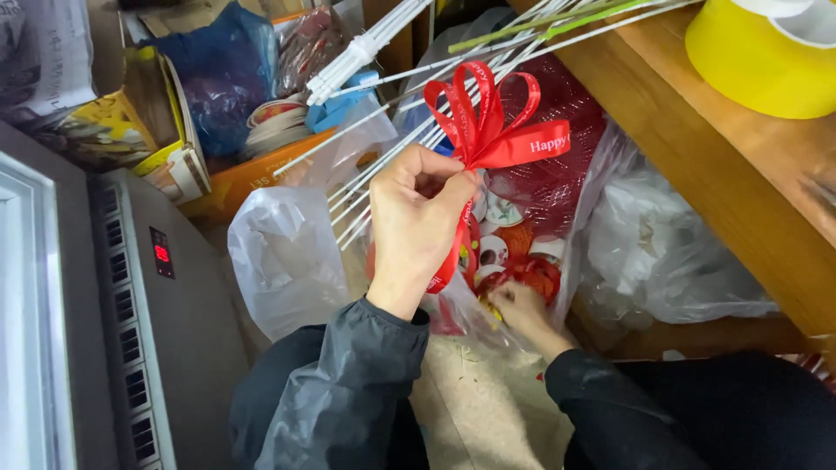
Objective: The person is manually folding red ribbon into decorative bows and cutting them with scissors at a workbench.
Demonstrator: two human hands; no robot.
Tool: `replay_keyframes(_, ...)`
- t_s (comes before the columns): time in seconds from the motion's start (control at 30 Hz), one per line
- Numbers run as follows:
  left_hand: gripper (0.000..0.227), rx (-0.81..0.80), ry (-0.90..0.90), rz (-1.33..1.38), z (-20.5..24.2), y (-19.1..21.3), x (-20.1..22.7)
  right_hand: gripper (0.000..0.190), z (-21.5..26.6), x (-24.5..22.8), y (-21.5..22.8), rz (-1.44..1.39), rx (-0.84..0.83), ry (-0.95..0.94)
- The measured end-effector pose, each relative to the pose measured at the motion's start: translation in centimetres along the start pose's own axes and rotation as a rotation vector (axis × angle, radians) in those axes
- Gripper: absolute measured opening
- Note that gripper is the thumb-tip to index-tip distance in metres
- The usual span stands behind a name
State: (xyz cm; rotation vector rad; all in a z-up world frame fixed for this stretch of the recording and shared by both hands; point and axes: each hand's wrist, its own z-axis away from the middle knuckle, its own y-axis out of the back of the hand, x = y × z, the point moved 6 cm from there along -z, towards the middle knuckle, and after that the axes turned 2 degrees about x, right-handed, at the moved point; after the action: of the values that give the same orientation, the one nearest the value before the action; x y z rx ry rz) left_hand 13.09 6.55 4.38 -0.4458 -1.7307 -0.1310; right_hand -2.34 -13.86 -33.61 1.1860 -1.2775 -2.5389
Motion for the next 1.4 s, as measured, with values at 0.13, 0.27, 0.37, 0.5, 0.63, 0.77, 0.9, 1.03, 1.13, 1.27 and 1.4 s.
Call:
replay_keyframes(0.13,0.007,-0.004,-0.016,0.024,0.2,0.0,0.0,0.022,4.0,-8.4,8.8,-0.286,0.135,0.010)
replay_keyframes(0.27,0.006,-0.023,0.084,0.133,0.2,-0.9,-1.0,0.023,6.7,-13.4,15.8,-0.529,0.152,0.121)
replay_keyframes(0.37,0.006,-0.034,0.185,0.218,0.3,-1.9,-2.4,0.020,9.6,-17.2,20.7,-0.586,0.105,0.182)
replay_keyframes(0.5,0.010,-0.027,0.462,0.387,0.4,-3.9,-7.9,0.014,7.8,-16.3,24.6,-0.631,0.179,0.317)
replay_keyframes(0.63,0.015,-0.085,0.625,0.503,1.6,-6.8,-9.6,0.009,10.4,-18.3,24.1,-0.940,0.121,0.196)
replay_keyframes(0.77,0.013,-0.152,0.634,0.692,2.1,-8.5,-9.3,0.011,9.3,-16.8,22.1,-1.248,-0.159,0.093)
replay_keyframes(0.9,0.013,-0.211,0.626,0.715,2.0,-9.1,-10.4,0.011,11.3,-18.3,23.3,-1.204,-0.175,0.086)
replay_keyframes(1.03,0.012,-0.262,0.620,0.673,2.9,-9.2,-9.4,0.013,11.1,-17.5,24.7,-1.129,0.010,0.130)
replay_keyframes(1.13,0.013,-0.298,0.579,0.669,3.3,-9.3,-8.4,0.005,8.8,-15.0,27.2,-1.237,0.151,0.108)
replay_keyframes(1.27,0.014,-0.270,0.526,0.568,3.0,-8.6,-8.1,0.011,8.9,-13.8,31.4,-1.400,0.220,0.117)
replay_keyframes(1.4,0.014,-0.198,0.590,0.512,2.2,-7.4,-10.3,0.009,10.6,-14.3,33.8,-1.436,0.242,0.189)
